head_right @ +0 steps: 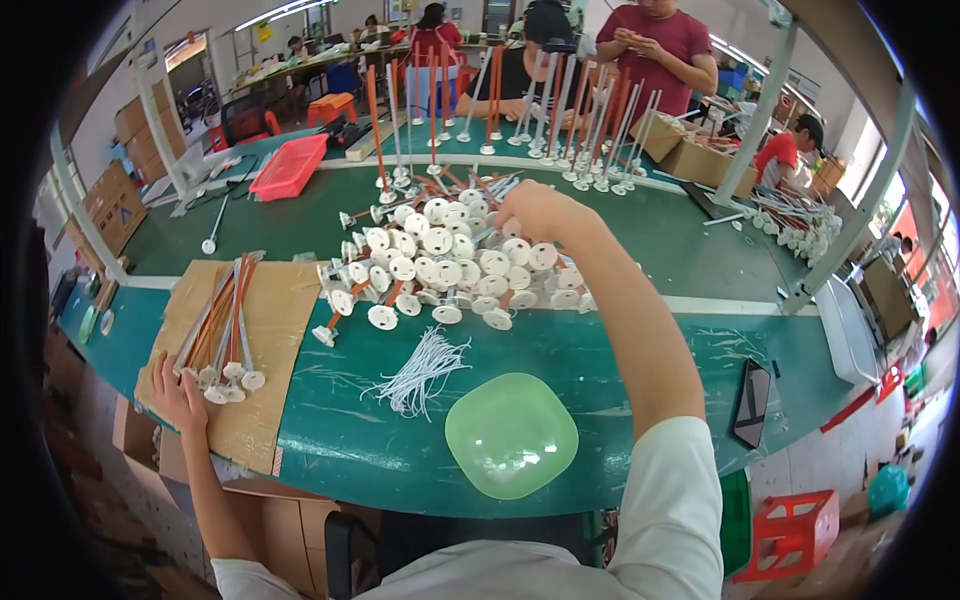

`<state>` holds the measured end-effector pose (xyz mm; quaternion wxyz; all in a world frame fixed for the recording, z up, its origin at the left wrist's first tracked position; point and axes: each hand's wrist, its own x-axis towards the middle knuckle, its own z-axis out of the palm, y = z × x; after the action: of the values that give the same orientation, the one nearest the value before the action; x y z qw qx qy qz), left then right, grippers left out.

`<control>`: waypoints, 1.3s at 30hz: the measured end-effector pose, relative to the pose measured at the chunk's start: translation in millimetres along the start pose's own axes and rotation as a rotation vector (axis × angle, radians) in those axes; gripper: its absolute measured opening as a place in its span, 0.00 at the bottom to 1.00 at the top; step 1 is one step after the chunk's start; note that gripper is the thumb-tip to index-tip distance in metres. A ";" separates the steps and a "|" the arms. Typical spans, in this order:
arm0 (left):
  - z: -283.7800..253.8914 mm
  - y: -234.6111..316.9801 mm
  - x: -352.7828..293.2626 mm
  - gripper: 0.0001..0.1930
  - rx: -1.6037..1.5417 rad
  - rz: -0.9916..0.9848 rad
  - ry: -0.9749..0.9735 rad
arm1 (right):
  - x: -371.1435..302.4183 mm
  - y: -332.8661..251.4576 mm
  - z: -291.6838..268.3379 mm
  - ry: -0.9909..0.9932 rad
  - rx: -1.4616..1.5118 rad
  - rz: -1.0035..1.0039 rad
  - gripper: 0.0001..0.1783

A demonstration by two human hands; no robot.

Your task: Assembling LED light strips onto white plastic bases and managing wiring at a workstation.

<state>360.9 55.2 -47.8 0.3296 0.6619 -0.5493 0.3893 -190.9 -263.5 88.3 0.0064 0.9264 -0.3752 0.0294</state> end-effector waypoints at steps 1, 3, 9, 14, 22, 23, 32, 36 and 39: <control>-3.0 1.5 -0.8 0.17 -0.009 0.036 0.051 | 0.6 -3.2 -2.5 -0.015 0.053 0.054 0.19; -8.6 13.0 0.3 0.16 -0.015 0.041 0.117 | -14.1 -4.1 -11.7 0.026 0.130 0.098 0.18; -36.4 112.0 6.7 0.08 -0.871 -0.302 0.179 | -96.8 -45.4 -46.4 0.453 0.415 0.032 0.15; -57.8 287.6 55.3 0.08 -1.428 -0.038 -0.634 | -170.6 -88.9 18.9 0.920 0.756 0.122 0.14; -31.8 393.4 53.6 0.25 -2.197 -0.456 -1.181 | -179.7 -149.3 49.3 0.989 0.552 -0.273 0.17; -30.1 394.2 50.6 0.25 -2.298 -0.532 -1.192 | -180.5 -147.3 48.8 1.000 0.483 -0.275 0.16; -15.2 382.2 39.1 0.32 -2.220 -0.354 -1.136 | -184.8 -149.1 51.9 0.920 0.331 -0.403 0.15; -11.2 374.1 40.6 0.34 -2.263 -0.308 -1.137 | -186.4 -159.5 53.8 0.985 0.244 -0.397 0.14; -6.1 370.9 38.6 0.30 -2.377 -0.199 -1.164 | -187.6 -164.4 59.6 1.051 0.141 -0.435 0.15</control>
<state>-1.3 -24.3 -7.9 0.4493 0.0790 -0.5629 -0.6892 -208.0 -17.1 19.4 0.1360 0.8416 -0.1194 0.5089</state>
